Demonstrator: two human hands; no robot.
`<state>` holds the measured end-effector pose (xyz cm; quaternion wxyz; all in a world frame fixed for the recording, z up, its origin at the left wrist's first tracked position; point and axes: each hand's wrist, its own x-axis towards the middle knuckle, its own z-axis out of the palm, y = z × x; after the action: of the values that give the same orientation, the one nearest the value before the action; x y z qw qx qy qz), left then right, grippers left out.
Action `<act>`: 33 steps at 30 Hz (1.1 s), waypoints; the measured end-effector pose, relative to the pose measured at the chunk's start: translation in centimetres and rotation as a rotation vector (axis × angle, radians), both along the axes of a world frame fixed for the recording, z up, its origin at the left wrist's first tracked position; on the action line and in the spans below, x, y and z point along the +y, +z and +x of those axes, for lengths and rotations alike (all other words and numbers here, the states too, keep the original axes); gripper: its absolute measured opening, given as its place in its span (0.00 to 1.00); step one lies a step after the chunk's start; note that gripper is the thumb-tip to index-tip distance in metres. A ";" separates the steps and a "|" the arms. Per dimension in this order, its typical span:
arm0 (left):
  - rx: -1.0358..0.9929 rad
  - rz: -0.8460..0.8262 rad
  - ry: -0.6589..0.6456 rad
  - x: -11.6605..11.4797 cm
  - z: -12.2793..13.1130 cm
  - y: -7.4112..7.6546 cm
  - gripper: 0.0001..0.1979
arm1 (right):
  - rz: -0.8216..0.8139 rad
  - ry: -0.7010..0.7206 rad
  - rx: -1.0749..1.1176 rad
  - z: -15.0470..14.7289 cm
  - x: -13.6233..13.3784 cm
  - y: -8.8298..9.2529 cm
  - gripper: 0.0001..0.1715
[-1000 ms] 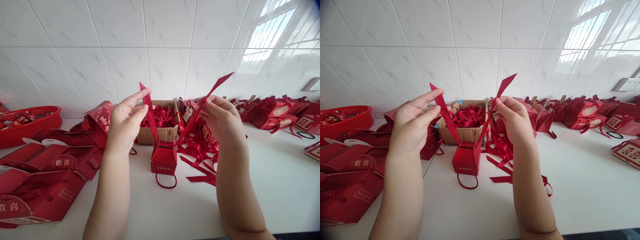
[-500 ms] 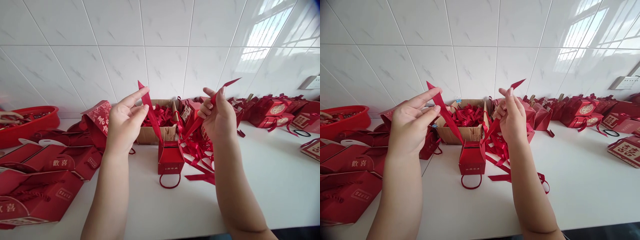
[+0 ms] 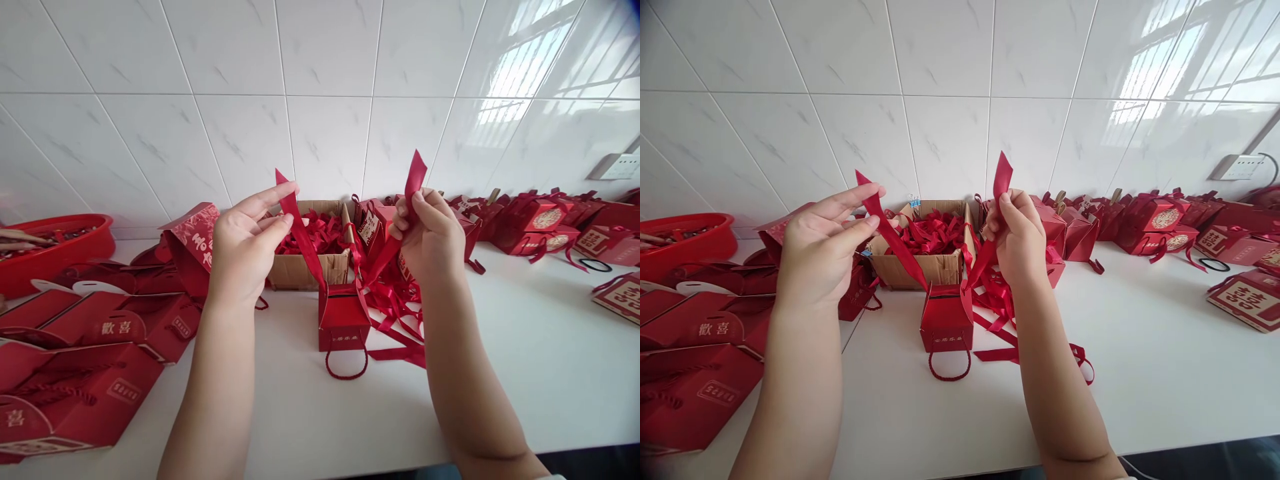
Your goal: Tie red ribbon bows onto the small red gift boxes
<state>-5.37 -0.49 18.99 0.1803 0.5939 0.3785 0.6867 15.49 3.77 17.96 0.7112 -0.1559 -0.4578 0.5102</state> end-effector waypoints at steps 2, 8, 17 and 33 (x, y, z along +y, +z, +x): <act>-0.076 0.029 0.005 0.2 0.0 0.0 0.17 | 0.003 0.042 -0.015 0.3 0.3 -0.1 0.07; -0.201 0.029 -0.032 0.9 -0.3 0.1 0.12 | -0.153 0.158 0.021 1.5 1.5 -0.4 0.06; -0.314 0.112 -0.050 1.2 -0.5 0.1 0.15 | -0.012 0.283 0.061 2.2 1.0 0.0 0.06; -0.177 0.233 0.103 0.9 -0.1 -0.3 0.07 | 0.077 0.200 -0.035 1.6 1.0 -0.4 0.07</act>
<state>-5.51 0.39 18.71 0.1076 0.5279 0.3089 0.7838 17.07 4.78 17.57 0.6540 -0.0907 -0.5029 0.5578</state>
